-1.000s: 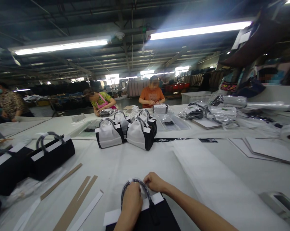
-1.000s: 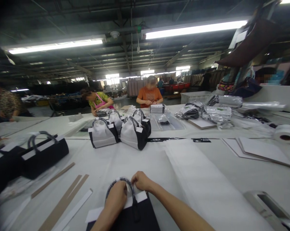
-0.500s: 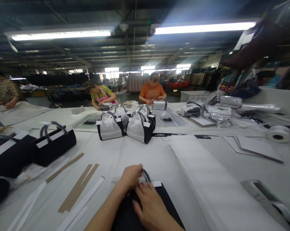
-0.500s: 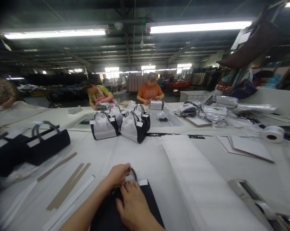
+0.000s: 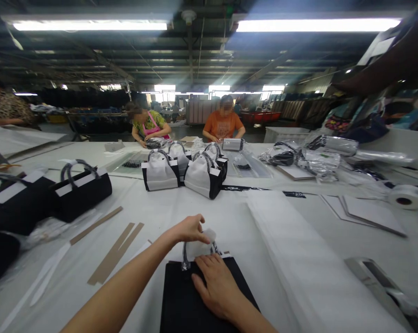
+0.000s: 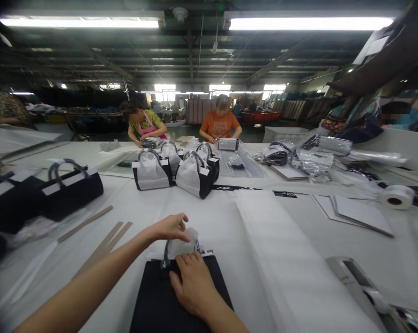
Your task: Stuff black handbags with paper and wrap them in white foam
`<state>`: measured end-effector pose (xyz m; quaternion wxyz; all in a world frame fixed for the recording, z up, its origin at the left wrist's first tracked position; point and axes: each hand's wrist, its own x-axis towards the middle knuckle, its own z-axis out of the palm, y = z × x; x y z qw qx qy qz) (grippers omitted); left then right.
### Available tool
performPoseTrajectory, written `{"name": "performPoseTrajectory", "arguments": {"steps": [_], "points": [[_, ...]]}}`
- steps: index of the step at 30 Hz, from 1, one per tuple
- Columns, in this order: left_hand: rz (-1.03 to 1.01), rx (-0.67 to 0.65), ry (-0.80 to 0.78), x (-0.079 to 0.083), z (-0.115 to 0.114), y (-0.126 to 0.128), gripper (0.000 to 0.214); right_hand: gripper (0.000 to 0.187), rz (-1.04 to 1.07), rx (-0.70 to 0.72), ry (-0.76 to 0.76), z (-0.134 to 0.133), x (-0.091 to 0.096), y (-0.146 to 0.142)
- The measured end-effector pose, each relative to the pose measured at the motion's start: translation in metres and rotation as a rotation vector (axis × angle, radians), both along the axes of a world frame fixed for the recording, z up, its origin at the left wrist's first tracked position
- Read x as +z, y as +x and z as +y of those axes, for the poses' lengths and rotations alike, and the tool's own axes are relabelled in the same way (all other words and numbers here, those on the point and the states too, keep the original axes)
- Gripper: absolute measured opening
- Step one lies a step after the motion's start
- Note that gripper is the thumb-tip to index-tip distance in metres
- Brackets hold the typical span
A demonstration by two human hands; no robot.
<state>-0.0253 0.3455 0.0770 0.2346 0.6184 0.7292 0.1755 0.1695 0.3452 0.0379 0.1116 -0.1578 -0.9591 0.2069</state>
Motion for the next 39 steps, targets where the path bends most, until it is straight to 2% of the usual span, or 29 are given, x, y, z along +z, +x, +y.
{"name": "performPoseTrajectory", "arguments": {"steps": [1,3,6,10,14,17,20,24,27,29,33,37,39], "points": [[0.027,-0.004,-0.033,-0.007,-0.006,-0.006,0.059,0.033,-0.01,0.007,-0.005,0.002,-0.001,-0.001],[0.081,-0.035,-0.071,-0.02,-0.014,-0.011,0.039,0.035,-0.015,0.012,-0.011,0.005,-0.003,-0.003],[0.125,-0.103,-0.058,-0.031,-0.015,-0.006,0.011,0.041,-0.016,-0.002,-0.004,0.006,-0.005,-0.002],[0.123,-0.132,-0.006,-0.032,-0.005,0.006,0.019,0.04,-0.036,-0.01,-0.018,0.005,-0.005,-0.001],[0.109,-0.045,0.077,-0.021,0.007,0.001,0.02,0.041,-0.03,-0.033,-0.037,0.006,-0.005,-0.001],[0.108,0.019,0.154,-0.009,0.018,0.0,0.028,0.045,-0.029,-0.05,-0.048,0.008,-0.005,0.0],[0.131,-0.017,0.19,0.008,0.029,0.008,0.029,0.044,-0.032,-0.049,-0.057,0.01,-0.004,0.001],[0.197,-0.114,0.162,0.029,0.041,0.014,0.028,0.05,-0.022,-0.023,-0.093,0.013,-0.003,0.002],[0.234,-0.087,0.099,0.037,0.05,0.006,0.02,0.052,-0.033,-0.018,-0.122,0.017,-0.004,0.0],[0.235,-0.068,0.054,0.038,0.052,-0.002,0.024,0.05,-0.051,-0.011,-0.145,0.02,-0.005,-0.002],[0.15,-0.123,-0.04,0.037,0.033,-0.021,0.043,0.053,-0.06,0.01,-0.164,0.026,-0.01,-0.005],[-0.034,-0.102,-0.176,0.039,-0.008,-0.026,0.024,0.058,-0.053,0.026,-0.155,0.03,-0.016,-0.006],[-0.038,-0.082,-0.144,0.038,-0.028,-0.018,0.028,0.059,-0.051,0.035,-0.147,0.031,-0.019,-0.007]]}}
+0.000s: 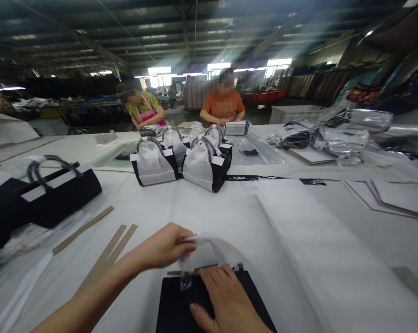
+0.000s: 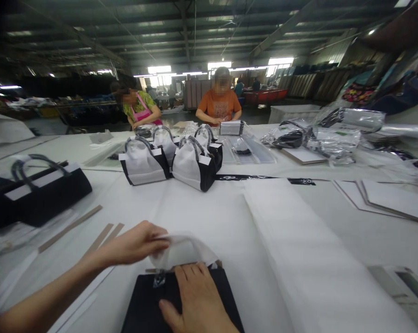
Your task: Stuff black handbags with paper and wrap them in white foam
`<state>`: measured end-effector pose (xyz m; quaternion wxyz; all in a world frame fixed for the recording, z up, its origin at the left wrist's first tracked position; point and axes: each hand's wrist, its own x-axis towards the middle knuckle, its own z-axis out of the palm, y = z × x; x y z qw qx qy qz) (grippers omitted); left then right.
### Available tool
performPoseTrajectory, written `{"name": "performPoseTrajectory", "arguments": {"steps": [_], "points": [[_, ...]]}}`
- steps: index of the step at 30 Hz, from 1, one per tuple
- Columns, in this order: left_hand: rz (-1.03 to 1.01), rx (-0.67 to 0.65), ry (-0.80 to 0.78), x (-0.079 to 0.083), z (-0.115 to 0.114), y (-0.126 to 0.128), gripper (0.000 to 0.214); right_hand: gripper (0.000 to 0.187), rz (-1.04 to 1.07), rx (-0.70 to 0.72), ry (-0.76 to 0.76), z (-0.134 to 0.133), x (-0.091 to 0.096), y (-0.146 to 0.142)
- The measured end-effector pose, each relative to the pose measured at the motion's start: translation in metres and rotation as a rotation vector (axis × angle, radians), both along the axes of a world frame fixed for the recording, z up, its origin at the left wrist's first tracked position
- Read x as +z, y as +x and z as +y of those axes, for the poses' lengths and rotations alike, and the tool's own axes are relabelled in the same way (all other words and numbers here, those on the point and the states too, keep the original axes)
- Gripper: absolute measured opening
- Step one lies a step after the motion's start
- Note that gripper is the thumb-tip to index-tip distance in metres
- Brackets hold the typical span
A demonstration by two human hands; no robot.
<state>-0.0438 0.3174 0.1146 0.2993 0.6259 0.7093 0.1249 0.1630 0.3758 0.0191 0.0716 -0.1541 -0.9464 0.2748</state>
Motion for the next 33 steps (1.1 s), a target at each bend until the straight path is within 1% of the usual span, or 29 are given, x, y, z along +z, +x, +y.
{"name": "performPoseTrajectory", "arguments": {"steps": [2,4,5,6,7,8,9,10,11,13,14,15,16,18,21,24,26,28,31,32,33], "points": [[0.092,0.004,0.056,-0.007,-0.018,0.013,0.026,0.059,0.026,0.009,0.017,0.0,-0.003,-0.001],[0.234,0.04,0.108,-0.023,-0.033,0.028,0.021,0.058,0.095,-0.005,0.044,0.0,-0.004,-0.002],[0.287,0.067,0.149,-0.035,-0.04,0.035,0.025,0.05,0.163,-0.013,0.064,0.0,-0.005,-0.002],[0.317,0.091,0.205,-0.048,-0.047,0.042,0.033,0.038,0.258,-0.013,0.092,0.0,-0.004,-0.001],[0.331,0.107,0.284,-0.061,-0.054,0.048,0.041,0.023,0.381,-0.016,0.133,0.0,-0.003,0.0],[0.339,0.122,0.365,-0.074,-0.06,0.054,0.047,0.012,0.514,-0.038,0.19,0.0,-0.001,0.002],[0.345,0.134,0.44,-0.086,-0.066,0.059,0.049,0.01,0.636,-0.076,0.266,-0.001,0.002,0.005],[0.352,0.164,0.502,-0.097,-0.072,0.063,0.048,0.012,0.725,-0.145,0.356,-0.001,0.006,0.008],[0.349,0.199,0.546,-0.105,-0.077,0.067,0.044,0.013,0.768,-0.242,0.448,0.0,0.009,0.011],[0.321,0.264,0.598,-0.115,-0.084,0.074,0.035,0.031,0.7,-0.412,0.574,0.001,0.015,0.016],[0.294,0.268,0.616,-0.117,-0.087,0.077,0.034,0.037,0.628,-0.431,0.591,0.002,0.016,0.018],[0.263,0.253,0.632,-0.118,-0.09,0.079,0.035,0.038,0.565,-0.396,0.573,0.004,0.016,0.019],[0.231,0.23,0.645,-0.117,-0.092,0.081,0.038,0.036,0.519,-0.334,0.524,0.004,0.015,0.02],[0.172,0.193,0.636,-0.115,-0.098,0.084,0.043,0.031,0.497,-0.209,0.386,0.005,0.011,0.021],[0.131,0.173,0.582,-0.109,-0.107,0.086,0.037,0.022,0.542,-0.123,0.219,0.002,0.005,0.024],[0.132,0.138,0.583,-0.106,-0.112,0.087,0.033,0.019,0.509,-0.038,0.15,0.0,0.004,0.024],[0.102,0.131,0.605,-0.103,-0.108,0.087,0.034,0.015,0.411,-0.011,0.104,0.003,0.006,0.022],[0.087,0.152,0.6,-0.094,-0.1,0.087,0.036,0.013,0.29,0.009,0.065,0.007,0.009,0.018],[0.169,0.186,0.473,-0.075,-0.091,0.096,0.044,0.014,0.2,0.023,0.052,0.012,0.012,0.013],[0.205,0.179,0.415,-0.071,-0.091,0.103,0.053,0.014,0.205,0.016,0.056,0.013,0.012,0.013],[0.234,0.162,0.359,-0.068,-0.092,0.111,0.067,0.015,0.22,0.001,0.062,0.012,0.012,0.015]]}}
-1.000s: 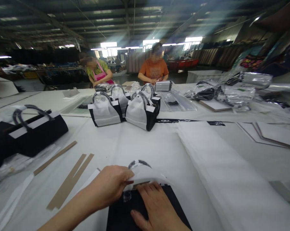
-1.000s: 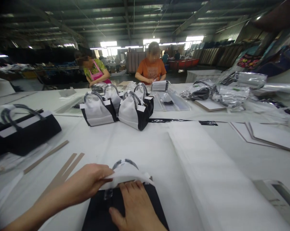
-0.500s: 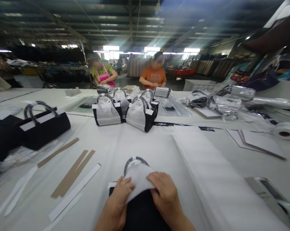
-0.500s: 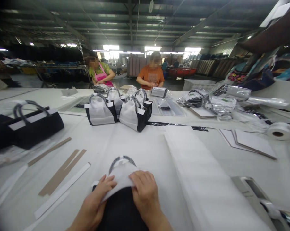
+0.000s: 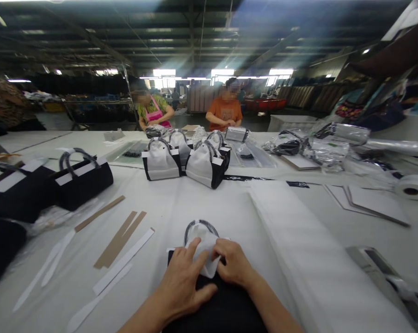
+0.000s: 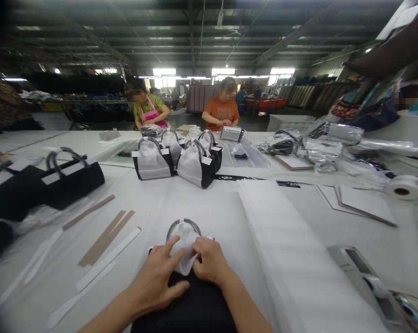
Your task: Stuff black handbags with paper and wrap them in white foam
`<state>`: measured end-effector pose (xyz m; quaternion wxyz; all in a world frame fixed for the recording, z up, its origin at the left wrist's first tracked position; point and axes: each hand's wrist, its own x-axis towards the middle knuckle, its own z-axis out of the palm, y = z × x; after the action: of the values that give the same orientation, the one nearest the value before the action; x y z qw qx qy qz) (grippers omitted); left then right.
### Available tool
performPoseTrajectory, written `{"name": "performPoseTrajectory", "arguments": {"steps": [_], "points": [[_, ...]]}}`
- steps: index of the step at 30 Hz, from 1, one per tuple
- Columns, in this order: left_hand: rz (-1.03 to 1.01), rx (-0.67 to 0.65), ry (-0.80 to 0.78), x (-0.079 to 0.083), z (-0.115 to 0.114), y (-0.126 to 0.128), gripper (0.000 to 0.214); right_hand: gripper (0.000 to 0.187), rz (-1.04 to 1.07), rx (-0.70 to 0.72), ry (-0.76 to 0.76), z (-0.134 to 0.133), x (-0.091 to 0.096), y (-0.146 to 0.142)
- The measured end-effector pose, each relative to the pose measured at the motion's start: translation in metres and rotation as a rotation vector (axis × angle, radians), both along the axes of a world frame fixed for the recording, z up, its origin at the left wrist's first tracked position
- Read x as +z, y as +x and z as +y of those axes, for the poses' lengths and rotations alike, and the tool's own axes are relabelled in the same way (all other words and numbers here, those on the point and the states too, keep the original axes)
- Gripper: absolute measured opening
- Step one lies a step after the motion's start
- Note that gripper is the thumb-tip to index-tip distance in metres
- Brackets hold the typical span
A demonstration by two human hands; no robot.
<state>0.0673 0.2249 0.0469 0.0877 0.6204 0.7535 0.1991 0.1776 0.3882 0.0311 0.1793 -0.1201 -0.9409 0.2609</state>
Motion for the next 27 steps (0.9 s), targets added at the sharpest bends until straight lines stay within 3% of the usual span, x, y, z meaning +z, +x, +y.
{"name": "performPoseTrajectory", "arguments": {"steps": [3,5,8,11,13,15,17,19,21,23,25,27], "points": [[0.074,-0.028,-0.142,-0.008,-0.014,0.031,0.106,0.023,0.049,-0.052,0.01,-0.005,0.0,0.012],[0.131,-0.015,-0.179,-0.021,-0.025,0.049,0.117,0.038,0.086,-0.102,0.012,-0.01,0.001,0.027],[0.194,0.051,-0.143,-0.035,-0.035,0.064,0.116,0.052,0.129,-0.258,-0.007,-0.027,0.006,0.063],[0.217,0.067,-0.12,-0.03,-0.038,0.065,0.103,0.046,0.073,-0.356,-0.026,-0.06,0.014,0.117],[0.228,0.057,-0.119,-0.022,-0.039,0.062,0.098,0.05,-0.058,-0.253,0.008,-0.092,0.016,0.157],[0.249,0.051,-0.109,-0.017,-0.041,0.062,0.096,0.066,-0.223,-0.085,0.069,-0.124,0.01,0.194],[0.278,0.054,-0.097,-0.015,-0.042,0.066,0.095,0.078,-0.327,0.002,0.152,-0.15,-0.007,0.224],[0.313,0.067,-0.093,-0.016,-0.044,0.073,0.096,0.076,-0.346,-0.026,0.257,-0.165,-0.032,0.243],[0.345,0.091,-0.09,-0.018,-0.044,0.08,0.1,0.068,-0.306,-0.066,0.361,-0.168,-0.056,0.249],[0.37,0.112,-0.082,-0.02,-0.044,0.086,0.104,0.065,-0.24,-0.054,0.423,-0.165,-0.069,0.242],[0.385,0.114,-0.068,-0.022,-0.045,0.09,0.105,0.059,-0.154,-0.015,0.438,-0.161,-0.066,0.226],[0.391,0.108,-0.06,-0.022,-0.046,0.09,0.106,0.05,-0.049,0.014,0.425,-0.161,-0.05,0.204]]}}
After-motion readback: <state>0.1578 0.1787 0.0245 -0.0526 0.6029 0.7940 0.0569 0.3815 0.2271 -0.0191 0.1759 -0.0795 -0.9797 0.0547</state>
